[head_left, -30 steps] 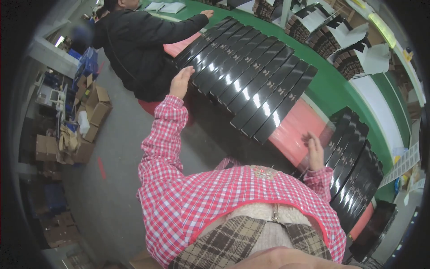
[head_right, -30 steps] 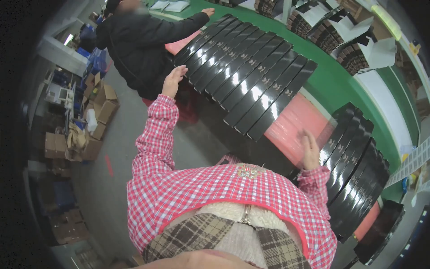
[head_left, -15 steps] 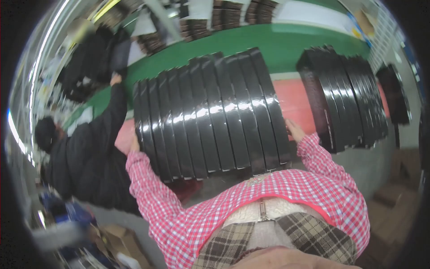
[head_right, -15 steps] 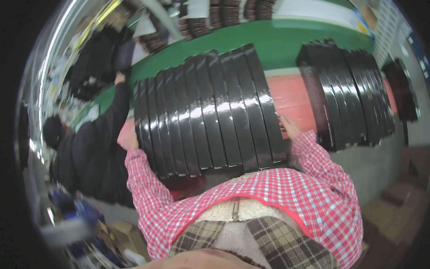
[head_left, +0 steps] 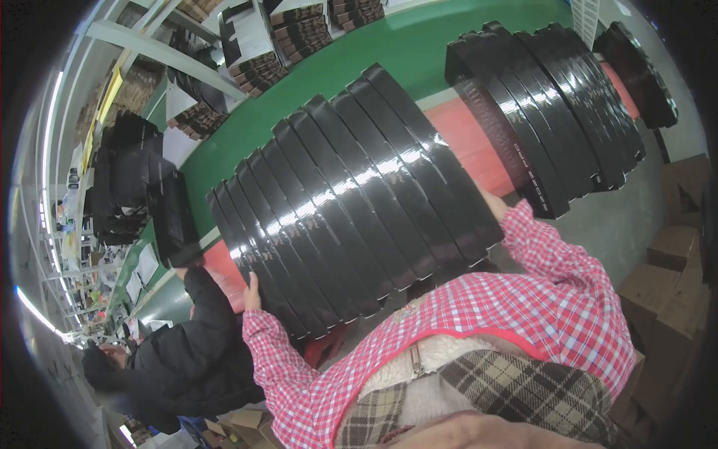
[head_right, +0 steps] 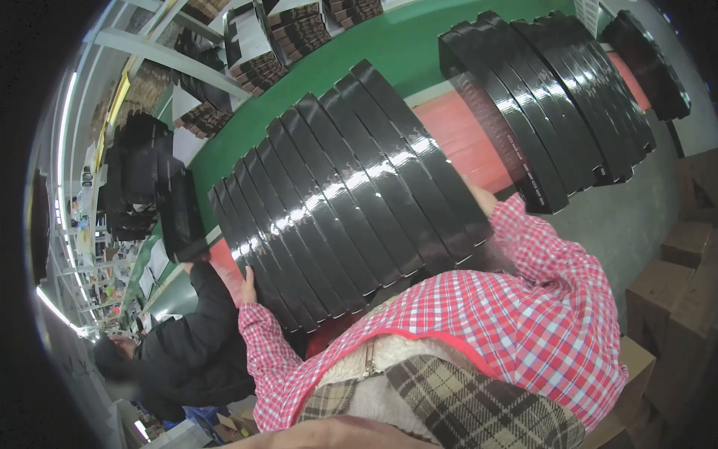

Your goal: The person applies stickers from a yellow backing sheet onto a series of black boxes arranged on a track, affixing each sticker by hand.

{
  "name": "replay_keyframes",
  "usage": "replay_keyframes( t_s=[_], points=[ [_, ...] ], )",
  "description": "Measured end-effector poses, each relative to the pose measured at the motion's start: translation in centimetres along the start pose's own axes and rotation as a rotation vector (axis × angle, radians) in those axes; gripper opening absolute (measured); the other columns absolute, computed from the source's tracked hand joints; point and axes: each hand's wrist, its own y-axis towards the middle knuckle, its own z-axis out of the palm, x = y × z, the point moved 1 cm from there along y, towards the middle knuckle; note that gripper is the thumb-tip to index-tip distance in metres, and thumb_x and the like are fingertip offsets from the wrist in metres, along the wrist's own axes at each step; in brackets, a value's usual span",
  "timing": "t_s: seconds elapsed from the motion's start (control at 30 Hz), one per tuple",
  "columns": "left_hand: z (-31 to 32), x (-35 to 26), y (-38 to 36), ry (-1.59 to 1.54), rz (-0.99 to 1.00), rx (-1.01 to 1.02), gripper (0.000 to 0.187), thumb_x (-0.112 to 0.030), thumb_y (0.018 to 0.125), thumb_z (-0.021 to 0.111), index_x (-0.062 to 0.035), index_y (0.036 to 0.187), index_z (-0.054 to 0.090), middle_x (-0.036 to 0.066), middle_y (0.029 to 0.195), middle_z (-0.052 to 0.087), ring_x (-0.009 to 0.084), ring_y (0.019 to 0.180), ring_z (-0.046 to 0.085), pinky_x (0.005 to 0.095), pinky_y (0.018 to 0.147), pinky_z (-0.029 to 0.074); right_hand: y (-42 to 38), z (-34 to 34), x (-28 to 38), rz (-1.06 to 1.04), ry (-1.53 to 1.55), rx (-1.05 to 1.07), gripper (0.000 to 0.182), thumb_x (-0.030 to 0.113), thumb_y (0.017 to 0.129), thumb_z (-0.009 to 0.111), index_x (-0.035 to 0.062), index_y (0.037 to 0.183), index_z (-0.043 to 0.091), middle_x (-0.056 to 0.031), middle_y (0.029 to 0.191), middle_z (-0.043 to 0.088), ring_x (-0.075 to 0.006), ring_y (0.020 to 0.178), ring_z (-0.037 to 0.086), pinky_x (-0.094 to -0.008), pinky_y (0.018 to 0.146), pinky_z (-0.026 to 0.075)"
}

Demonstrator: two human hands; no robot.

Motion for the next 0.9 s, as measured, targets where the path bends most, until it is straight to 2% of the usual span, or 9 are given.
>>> replay_keyframes(
  t_s=[0.1,0.2,0.3,0.4,0.5,0.6,0.7,0.8,0.9],
  points=[
    [0.4,0.1,1.2,-0.497,-0.124,0.494,0.085,-0.064,0.08,0.045,0.0054,0.13,0.038,0.017,0.134,0.039,0.0282,0.126,0.035,0.0339,0.107,0.022,-1.4,-2.0,0.2,0.082,-0.066,-0.221,0.088,0.077,0.073,0.038,0.0075,0.124,0.053,-0.0109,0.116,0.058,-0.0212,0.107,0.054,-0.0286,0.093,0.039],
    [6.2,-3.1,-2.1,-0.609,0.043,0.436,0.077,-0.057,0.083,0.047,0.0021,0.132,0.037,0.013,0.137,0.037,0.0259,0.13,0.031,0.0323,0.11,0.016,-1.7,-6.9,-1.0,-0.153,-0.08,-0.14,0.093,0.075,0.076,0.034,0.007,0.138,0.026,-0.0095,0.141,0.026,-0.0203,0.131,0.023,-0.0308,0.109,0.014],
    [3.2,-7.8,-6.0,-0.477,0.014,0.496,0.079,-0.062,0.081,0.044,-0.0038,0.135,0.035,0.012,0.138,0.037,0.0296,0.128,0.033,0.0364,0.109,0.02,-3.2,-8.7,-0.7,-0.488,-0.379,-0.07,0.07,0.049,0.089,0.036,0.0083,0.142,0.015,-0.015,0.147,0.017,-0.0291,0.135,0.018,-0.0403,0.11,0.015],
    [1.6,-10.7,-8.4,-0.521,0.086,0.482,0.086,-0.065,0.078,0.044,-0.0024,0.136,0.032,0.014,0.139,0.036,0.0314,0.129,0.033,0.0388,0.109,0.021,-6.2,-8.8,0.8,-0.396,-0.606,-0.18,0.071,0.041,0.087,0.052,0.0138,0.141,0.016,-0.0129,0.147,0.017,-0.0304,0.134,0.024,-0.0437,0.107,0.025],
    [3.4,-10.8,-7.2,-0.635,0.173,0.454,0.078,-0.057,0.08,0.05,-0.001,0.133,0.038,0.012,0.135,0.042,0.0284,0.125,0.039,0.0348,0.108,0.025,-6.3,-9.1,1.0,-0.539,-0.763,-0.277,0.076,0.038,0.084,0.056,0.0106,0.141,0.015,-0.016,0.146,0.02,-0.0337,0.132,0.026,-0.0454,0.105,0.029],
    [4.3,-9.3,-6.3,-0.568,0.091,0.433,0.074,-0.052,0.083,0.05,0.0002,0.133,0.036,0.013,0.135,0.041,0.0286,0.127,0.037,0.0333,0.109,0.023,-5.2,-8.6,0.9,-0.655,-0.766,-0.364,0.075,0.033,0.085,0.058,0.009,0.141,0.014,-0.015,0.146,0.019,-0.0317,0.133,0.026,-0.0421,0.106,0.029],
    [5.3,-7.7,-4.8,-0.691,0.207,0.5,0.069,-0.047,0.083,0.056,-0.0007,0.132,0.04,0.011,0.132,0.044,0.0226,0.125,0.038,0.0297,0.107,0.025,-4.7,-7.8,0.6,-0.815,-0.897,-0.42,0.08,0.042,0.081,0.059,0.0016,0.139,0.021,-0.0225,0.142,0.023,-0.0363,0.131,0.024,-0.0463,0.105,0.027],
    [1.1,-11.0,-8.3,-0.711,0.134,0.483,0.074,-0.057,0.077,0.057,0.0041,0.119,0.052,0.012,0.113,0.057,0.0203,0.105,0.053,0.0283,0.093,0.042,-5.6,-7.6,1.5,-1.146,-0.971,-0.703,0.069,0.042,0.071,0.067,0.0007,0.118,0.04,-0.018,0.12,0.04,-0.0327,0.112,0.037,-0.0459,0.082,0.036],
    [-1.2,-12.1,-10.3,-0.591,0.113,0.47,0.083,-0.061,0.076,0.055,0.0039,0.127,0.043,0.015,0.128,0.047,0.0241,0.119,0.044,0.0329,0.102,0.033,-7.1,-8.4,0.5,-1.313,-0.914,-0.665,0.058,0.035,0.081,0.06,0.0036,0.125,0.041,-0.018,0.131,0.038,-0.0321,0.12,0.037,-0.0483,0.095,0.029]
  ],
)
